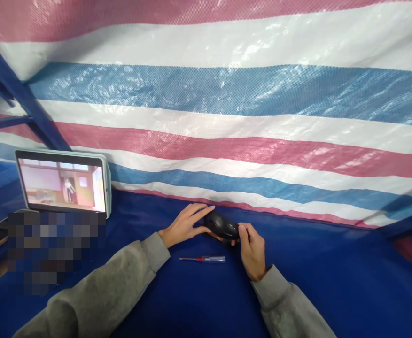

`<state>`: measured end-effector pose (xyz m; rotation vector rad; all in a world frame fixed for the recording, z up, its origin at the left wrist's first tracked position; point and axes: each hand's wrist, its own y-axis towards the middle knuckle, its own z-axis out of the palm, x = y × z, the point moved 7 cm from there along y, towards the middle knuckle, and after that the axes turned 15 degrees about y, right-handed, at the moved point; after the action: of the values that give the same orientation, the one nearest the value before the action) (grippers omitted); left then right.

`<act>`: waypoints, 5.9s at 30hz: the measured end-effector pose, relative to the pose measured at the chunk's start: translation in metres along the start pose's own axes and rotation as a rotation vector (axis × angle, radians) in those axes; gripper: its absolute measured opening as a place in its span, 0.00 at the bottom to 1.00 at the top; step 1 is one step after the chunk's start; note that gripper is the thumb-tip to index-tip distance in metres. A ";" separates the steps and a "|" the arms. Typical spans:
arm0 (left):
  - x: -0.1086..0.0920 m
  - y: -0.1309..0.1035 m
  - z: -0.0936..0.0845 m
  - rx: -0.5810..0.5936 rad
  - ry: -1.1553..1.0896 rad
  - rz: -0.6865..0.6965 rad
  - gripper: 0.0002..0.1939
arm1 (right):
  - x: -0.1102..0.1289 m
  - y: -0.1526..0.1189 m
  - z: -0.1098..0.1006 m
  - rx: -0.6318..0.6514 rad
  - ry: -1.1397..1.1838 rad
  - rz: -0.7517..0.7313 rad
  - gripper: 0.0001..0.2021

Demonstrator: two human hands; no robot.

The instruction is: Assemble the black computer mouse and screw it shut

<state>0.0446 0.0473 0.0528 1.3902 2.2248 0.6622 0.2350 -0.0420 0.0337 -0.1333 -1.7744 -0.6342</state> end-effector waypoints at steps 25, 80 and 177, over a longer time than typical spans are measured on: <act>-0.002 0.002 0.027 0.384 -0.245 -0.128 0.51 | 0.006 -0.007 0.017 0.295 -0.382 -0.474 0.24; -0.004 0.000 0.038 0.382 -0.161 -0.131 0.43 | -0.004 -0.004 0.025 0.415 -0.367 -0.334 0.21; 0.005 0.002 0.004 -0.042 -0.249 -0.193 0.18 | 0.125 0.061 0.025 0.499 -0.438 -0.281 0.13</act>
<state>0.0464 0.0533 0.0496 1.1501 2.0991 0.4399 0.2000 -0.0078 0.1658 0.3506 -2.3489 -0.3530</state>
